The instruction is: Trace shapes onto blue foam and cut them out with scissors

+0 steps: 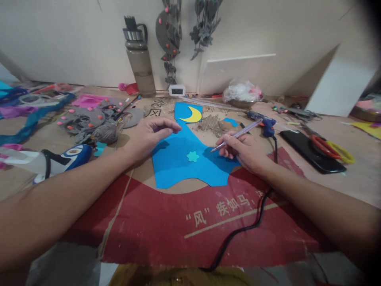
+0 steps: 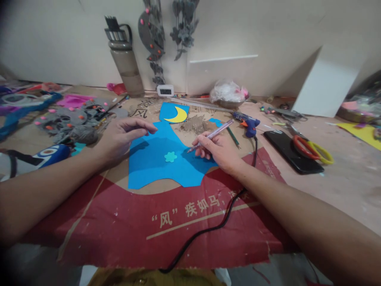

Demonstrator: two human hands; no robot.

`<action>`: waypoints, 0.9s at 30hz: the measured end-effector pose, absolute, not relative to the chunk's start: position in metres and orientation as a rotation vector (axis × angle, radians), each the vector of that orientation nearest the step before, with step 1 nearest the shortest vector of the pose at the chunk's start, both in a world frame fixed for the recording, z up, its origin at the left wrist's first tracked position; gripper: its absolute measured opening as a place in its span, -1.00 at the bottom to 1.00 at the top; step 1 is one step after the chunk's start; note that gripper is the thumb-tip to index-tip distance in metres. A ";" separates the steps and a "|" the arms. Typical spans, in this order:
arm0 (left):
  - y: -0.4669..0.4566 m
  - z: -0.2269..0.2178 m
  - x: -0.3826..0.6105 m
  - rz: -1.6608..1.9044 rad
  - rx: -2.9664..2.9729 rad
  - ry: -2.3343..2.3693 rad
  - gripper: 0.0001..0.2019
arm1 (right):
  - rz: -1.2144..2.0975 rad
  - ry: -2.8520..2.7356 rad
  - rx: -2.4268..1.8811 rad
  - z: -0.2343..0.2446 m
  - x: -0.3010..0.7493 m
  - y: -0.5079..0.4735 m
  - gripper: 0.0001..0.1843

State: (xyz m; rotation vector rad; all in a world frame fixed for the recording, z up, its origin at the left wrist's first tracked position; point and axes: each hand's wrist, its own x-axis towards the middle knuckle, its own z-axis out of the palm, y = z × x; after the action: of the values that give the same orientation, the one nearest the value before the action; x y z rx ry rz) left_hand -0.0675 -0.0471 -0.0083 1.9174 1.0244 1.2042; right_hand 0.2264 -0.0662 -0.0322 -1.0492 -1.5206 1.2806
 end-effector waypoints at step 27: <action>-0.046 -0.013 -0.063 0.906 2.171 1.080 -0.82 | 0.906 -1.194 -1.078 -0.023 0.233 -0.057 -0.57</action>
State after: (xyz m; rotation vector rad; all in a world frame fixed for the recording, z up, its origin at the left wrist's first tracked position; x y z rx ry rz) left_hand -0.0632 -0.0462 -0.0126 2.1715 1.0800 0.9055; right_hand 0.2330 -0.0567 -0.0231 -1.0780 -1.1937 0.9056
